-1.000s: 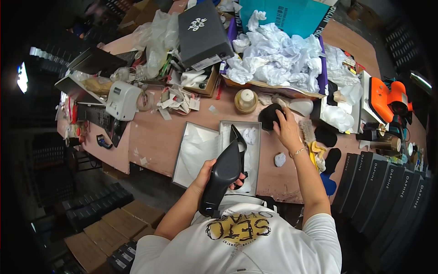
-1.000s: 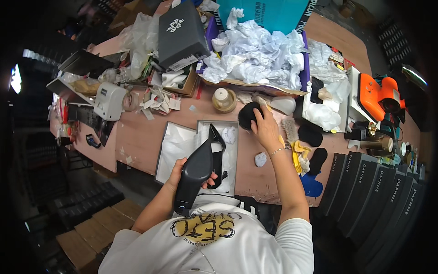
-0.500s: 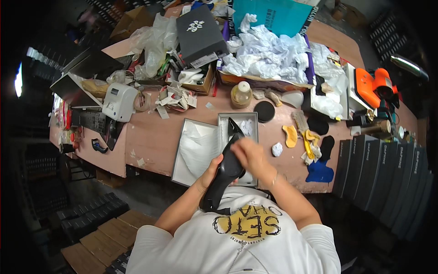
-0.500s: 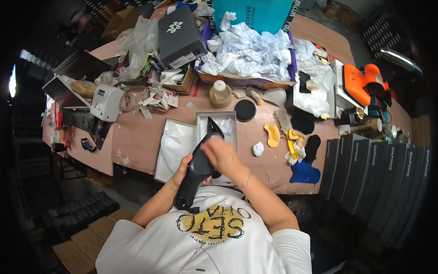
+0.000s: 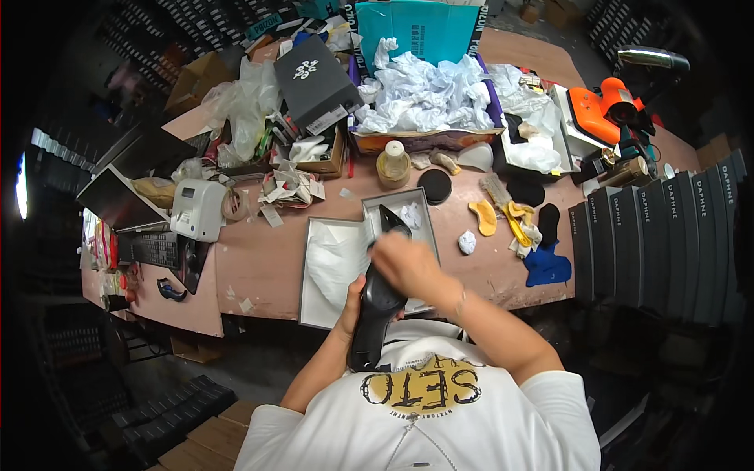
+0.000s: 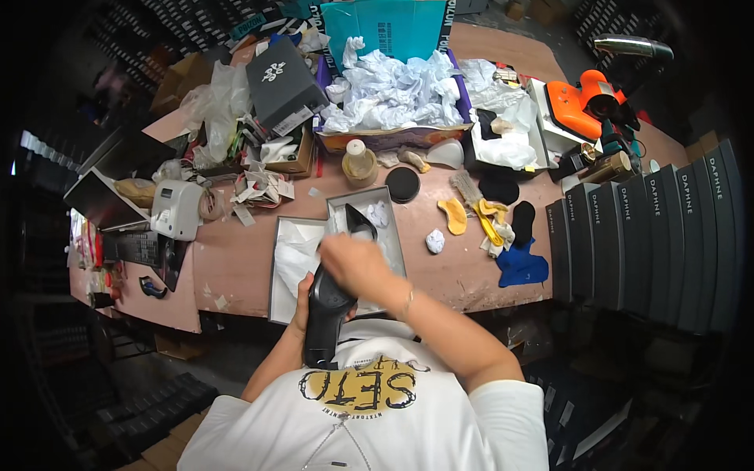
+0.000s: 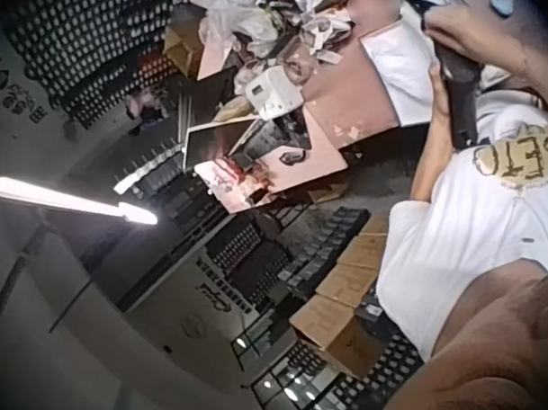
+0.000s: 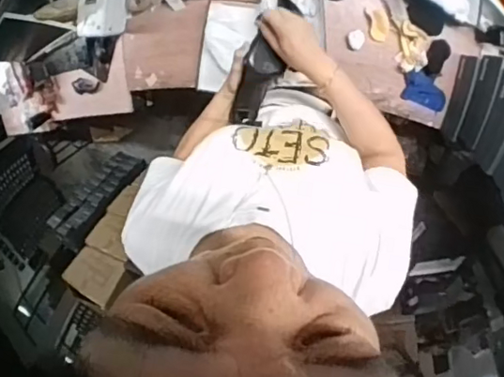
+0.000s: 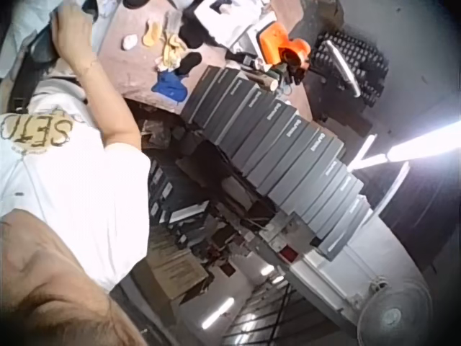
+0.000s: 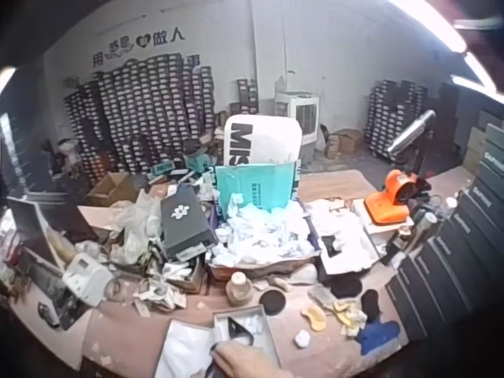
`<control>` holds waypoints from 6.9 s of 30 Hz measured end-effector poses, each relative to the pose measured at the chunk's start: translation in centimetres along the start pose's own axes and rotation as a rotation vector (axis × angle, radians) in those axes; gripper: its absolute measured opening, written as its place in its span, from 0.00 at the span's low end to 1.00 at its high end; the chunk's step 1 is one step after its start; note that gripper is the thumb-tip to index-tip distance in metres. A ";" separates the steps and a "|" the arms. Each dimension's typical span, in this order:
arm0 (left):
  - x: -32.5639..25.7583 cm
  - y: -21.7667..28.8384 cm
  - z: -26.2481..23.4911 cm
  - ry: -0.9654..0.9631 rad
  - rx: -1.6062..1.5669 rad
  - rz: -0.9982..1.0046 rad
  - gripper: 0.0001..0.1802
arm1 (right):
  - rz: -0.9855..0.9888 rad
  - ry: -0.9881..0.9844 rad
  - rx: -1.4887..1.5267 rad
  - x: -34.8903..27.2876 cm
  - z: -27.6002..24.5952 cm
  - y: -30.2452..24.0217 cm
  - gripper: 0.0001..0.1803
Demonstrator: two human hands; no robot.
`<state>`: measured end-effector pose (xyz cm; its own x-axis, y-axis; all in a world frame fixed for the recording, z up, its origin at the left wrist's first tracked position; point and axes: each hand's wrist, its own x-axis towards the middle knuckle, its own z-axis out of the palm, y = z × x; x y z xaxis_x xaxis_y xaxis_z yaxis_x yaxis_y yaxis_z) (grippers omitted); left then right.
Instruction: The person is packing a pair of black high-heeled shoes into a shoe box, which involves applying a label to the box and wrapping the shoes in tissue paper.
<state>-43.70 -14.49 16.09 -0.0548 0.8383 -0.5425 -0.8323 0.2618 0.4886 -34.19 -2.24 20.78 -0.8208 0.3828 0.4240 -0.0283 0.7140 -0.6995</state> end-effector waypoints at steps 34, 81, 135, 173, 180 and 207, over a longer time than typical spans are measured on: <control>2.2 -1.3 -7.0 -0.078 -0.476 0.182 0.41 | -0.127 -0.332 0.093 -0.1 3.7 -2.3 0.21; 12.7 -2.3 -0.2 0.451 1.332 -0.117 0.54 | 0.376 -0.193 -0.651 -1.6 -0.7 29.2 0.22; 2.1 2.1 0.2 0.277 -0.425 0.253 0.43 | 0.030 -0.523 0.402 -3.7 -1.7 -1.0 0.17; -1.5 0.3 -2.4 0.294 -0.017 0.406 0.24 | 0.319 -0.613 0.424 -3.3 -1.9 3.0 0.13; 0.0 2.5 -0.7 0.453 0.146 0.703 0.20 | -0.057 -0.245 0.049 -0.2 -1.7 -2.5 0.23; 3.5 3.9 -2.2 0.150 0.552 0.416 0.37 | 0.594 0.122 0.279 -4.4 -2.6 4.6 0.21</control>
<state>-48.38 -11.62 14.64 -0.4161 0.8571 -0.3038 -0.3265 0.1710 0.9296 -29.26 0.91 17.18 -0.6725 0.7396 -0.0287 0.2487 0.1893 -0.9499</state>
